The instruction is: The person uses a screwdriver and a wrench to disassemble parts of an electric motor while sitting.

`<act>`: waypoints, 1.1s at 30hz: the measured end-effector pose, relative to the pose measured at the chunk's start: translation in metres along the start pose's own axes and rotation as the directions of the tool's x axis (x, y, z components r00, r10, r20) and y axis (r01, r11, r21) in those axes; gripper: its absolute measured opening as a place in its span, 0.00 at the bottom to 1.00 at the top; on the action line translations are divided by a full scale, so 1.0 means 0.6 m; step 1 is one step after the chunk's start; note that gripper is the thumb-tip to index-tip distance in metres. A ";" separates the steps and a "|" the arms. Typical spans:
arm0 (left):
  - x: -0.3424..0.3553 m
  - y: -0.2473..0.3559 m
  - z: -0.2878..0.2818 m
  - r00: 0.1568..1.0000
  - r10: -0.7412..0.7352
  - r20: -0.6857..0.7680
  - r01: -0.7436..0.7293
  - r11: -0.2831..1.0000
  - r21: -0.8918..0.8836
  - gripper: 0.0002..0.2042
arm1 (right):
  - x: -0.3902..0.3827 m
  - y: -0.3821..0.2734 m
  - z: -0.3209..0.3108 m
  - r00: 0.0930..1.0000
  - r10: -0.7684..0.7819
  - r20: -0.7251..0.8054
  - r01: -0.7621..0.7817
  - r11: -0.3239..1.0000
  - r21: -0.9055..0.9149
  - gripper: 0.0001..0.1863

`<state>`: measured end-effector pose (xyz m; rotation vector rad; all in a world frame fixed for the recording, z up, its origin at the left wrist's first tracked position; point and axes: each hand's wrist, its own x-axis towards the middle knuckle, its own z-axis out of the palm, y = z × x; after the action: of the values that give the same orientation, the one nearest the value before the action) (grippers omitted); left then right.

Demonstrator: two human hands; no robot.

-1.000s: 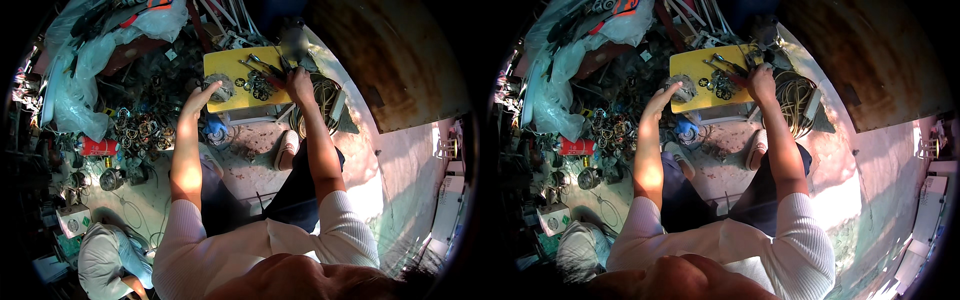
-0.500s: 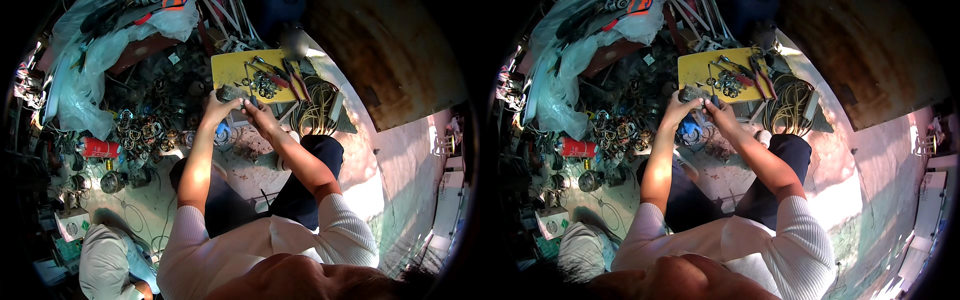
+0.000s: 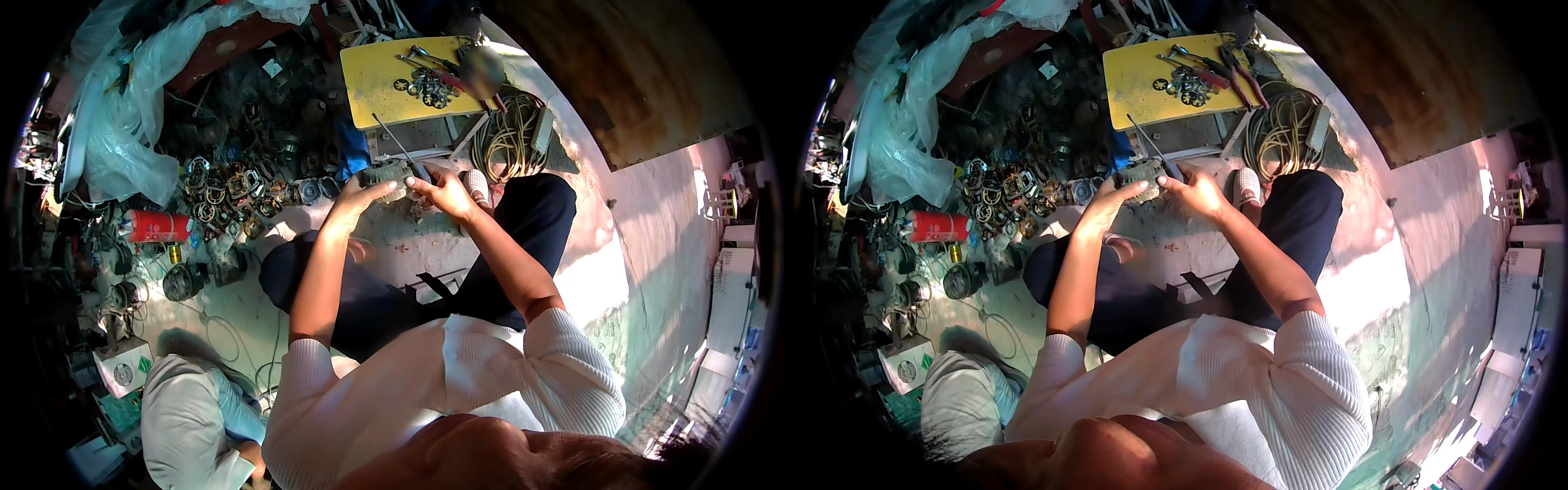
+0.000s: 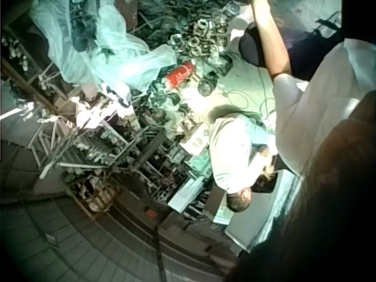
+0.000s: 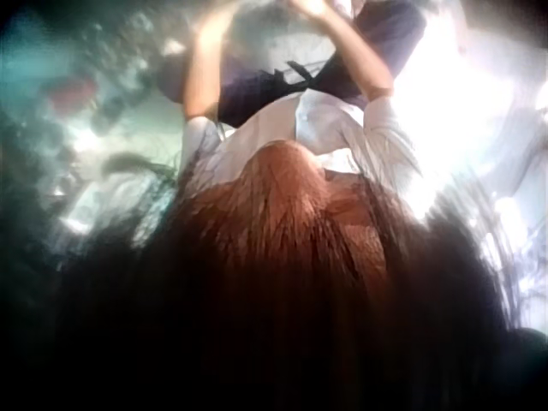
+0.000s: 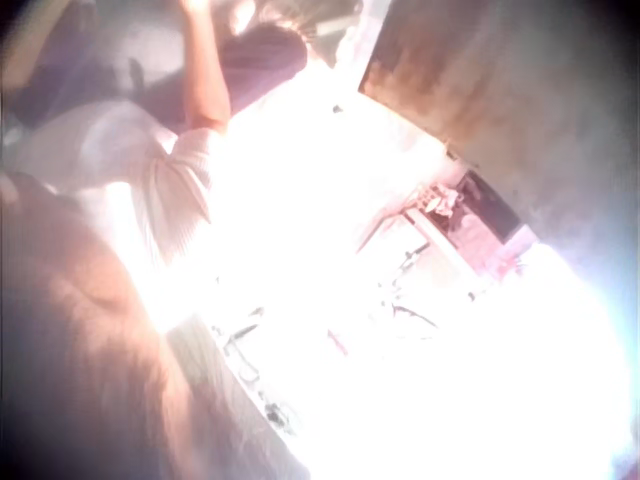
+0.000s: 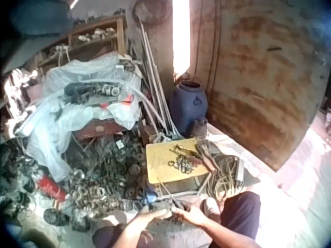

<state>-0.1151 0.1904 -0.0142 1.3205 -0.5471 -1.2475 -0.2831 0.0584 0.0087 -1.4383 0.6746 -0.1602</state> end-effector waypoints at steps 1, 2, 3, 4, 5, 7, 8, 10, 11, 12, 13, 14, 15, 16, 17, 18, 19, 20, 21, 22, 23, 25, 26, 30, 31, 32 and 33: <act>-0.001 -0.019 -0.006 1.000 -0.016 -0.003 0.016 0.999 -0.036 0.32 | -0.001 0.012 0.003 0.999 0.034 -0.011 -0.035 0.997 -0.073 0.26; 0.000 -0.035 -0.011 1.000 -0.030 -0.003 0.030 0.997 -0.071 0.32 | -0.008 0.021 0.010 0.998 -0.028 -0.062 0.026 0.999 -0.024 0.28; 0.002 -0.051 -0.015 0.999 -0.044 -0.003 0.044 0.993 -0.106 0.31 | -0.012 0.031 0.007 0.988 -0.102 -0.113 0.096 0.994 -0.059 0.26; 0.007 -0.065 -0.021 0.999 -0.029 -0.016 0.027 0.994 -0.110 0.32 | -0.021 0.032 0.003 0.986 -0.054 -0.155 0.056 0.998 0.010 0.23; 0.006 -0.065 -0.021 0.999 0.018 -0.050 -0.022 0.997 -0.078 0.33 | -0.034 0.031 -0.004 0.981 -0.005 -0.195 0.021 0.997 0.077 0.21; 0.006 -0.063 -0.017 0.987 0.116 -0.110 -0.118 0.993 -0.012 0.34 | -0.065 0.052 -0.031 0.977 -0.054 -0.204 0.050 0.998 -0.024 0.17; 0.003 -0.060 -0.017 0.983 0.119 -0.138 -0.130 0.989 -0.069 0.34 | -0.083 0.057 -0.036 0.974 -0.125 -0.189 0.106 0.989 -0.107 0.18; 0.018 -0.082 -0.033 0.974 0.158 -0.160 -0.176 0.978 -0.108 0.34 | -0.119 0.052 -0.035 0.971 -0.179 -0.159 0.134 0.956 -0.260 0.19; 0.018 -0.079 -0.032 0.970 0.175 -0.167 -0.197 0.972 -0.125 0.34 | -0.139 0.041 -0.033 0.974 -0.163 -0.158 0.104 0.939 -0.327 0.19; 0.017 -0.075 -0.035 0.979 0.179 -0.095 -0.189 0.975 -0.113 0.36 | -0.151 0.031 -0.031 0.977 -0.147 -0.155 0.076 0.917 -0.391 0.20; 0.013 -0.073 -0.028 0.966 0.202 -0.158 -0.215 0.974 -0.070 0.35 | -0.158 0.024 -0.028 0.979 -0.115 -0.168 0.047 0.930 -0.365 0.20; 0.009 -0.074 -0.018 0.948 0.228 -0.221 -0.238 0.971 -0.024 0.34 | -0.164 0.018 -0.024 0.980 -0.084 -0.179 0.019 0.941 -0.338 0.20; 0.007 -0.077 -0.013 0.925 0.254 -0.282 -0.258 0.966 0.025 0.33 | -0.166 0.017 -0.022 0.981 -0.051 -0.188 -0.010 0.951 -0.310 0.19; 0.010 -0.085 -0.016 0.921 0.259 -0.290 -0.254 0.966 0.056 0.34 | -0.167 0.017 -0.021 0.982 -0.026 -0.189 -0.034 0.952 -0.304 0.19; 0.018 -0.100 -0.025 0.916 0.267 -0.299 -0.253 0.964 0.088 0.35 | -0.165 0.020 -0.020 0.982 -0.003 -0.188 -0.055 0.953 -0.299 0.19; 0.026 -0.115 -0.035 0.910 0.276 -0.309 -0.250 0.961 0.121 0.36 | -0.162 0.023 -0.018 0.982 0.020 -0.187 -0.075 0.953 -0.293 0.19; 0.030 -0.122 -0.038 0.897 0.314 -0.311 -0.263 0.945 0.195 0.36 | -0.160 0.031 -0.020 0.981 -0.018 -0.194 -0.044 0.950 -0.311 0.18; 0.034 -0.128 -0.042 0.883 0.352 -0.310 -0.274 0.924 0.268 0.36 | -0.158 0.040 -0.022 0.978 -0.057 -0.199 -0.012 0.944 -0.328 0.18; 0.039 -0.134 -0.044 0.868 0.390 -0.306 -0.284 0.897 0.339 0.36 | -0.158 0.044 -0.024 0.974 -0.095 -0.204 0.019 0.938 -0.347 0.18; 0.039 -0.134 -0.045 0.873 0.385 -0.301 -0.279 0.898 0.340 0.38 | -0.158 0.042 -0.024 0.970 -0.137 -0.201 0.041 0.906 -0.421 0.18; 0.039 -0.135 -0.045 0.877 0.379 -0.296 -0.274 0.899 0.341 0.40 | -0.160 0.035 -0.024 0.964 -0.179 -0.195 0.062 0.868 -0.493 0.17; 0.037 -0.138 -0.045 0.871 0.390 -0.299 -0.273 0.890 0.365 0.40 | -0.161 0.027 -0.024 0.953 -0.245 -0.180 0.092 0.797 -0.596 0.17; 0.037 -0.140 -0.045 0.860 0.406 -0.308 -0.276 0.879 0.388 0.38 | -0.160 0.025 -0.023 0.947 -0.269 -0.174 0.102 0.770 -0.630 0.17; 0.046 -0.150 -0.052 0.854 0.376 -0.359 -0.231 0.893 0.385 0.35 | -0.158 0.010 -0.008 0.931 -0.306 -0.197 0.111 0.755 -0.646 0.16; 0.046 -0.147 -0.046 0.857 0.355 -0.374 -0.209 0.902 0.378 0.36 | -0.157 0.010 -0.006 0.930 -0.314 -0.190 0.104 0.723 -0.683 0.16; 0.047 -0.144 -0.040 0.859 0.334 -0.388 -0.185 0.910 0.372 0.38 | -0.155 0.011 -0.003 0.929 -0.322 -0.182 0.097 0.689 -0.718 0.17; 0.046 -0.141 -0.036 0.860 0.312 -0.403 -0.161 0.917 0.365 0.39 | -0.152 0.013 -0.001 0.928 -0.329 -0.174 0.090 0.654 -0.751 0.17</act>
<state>-0.1176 0.1928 -0.1054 1.6972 -0.5683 -0.6203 -0.3594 0.1040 0.0312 -2.3244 0.8664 -0.3196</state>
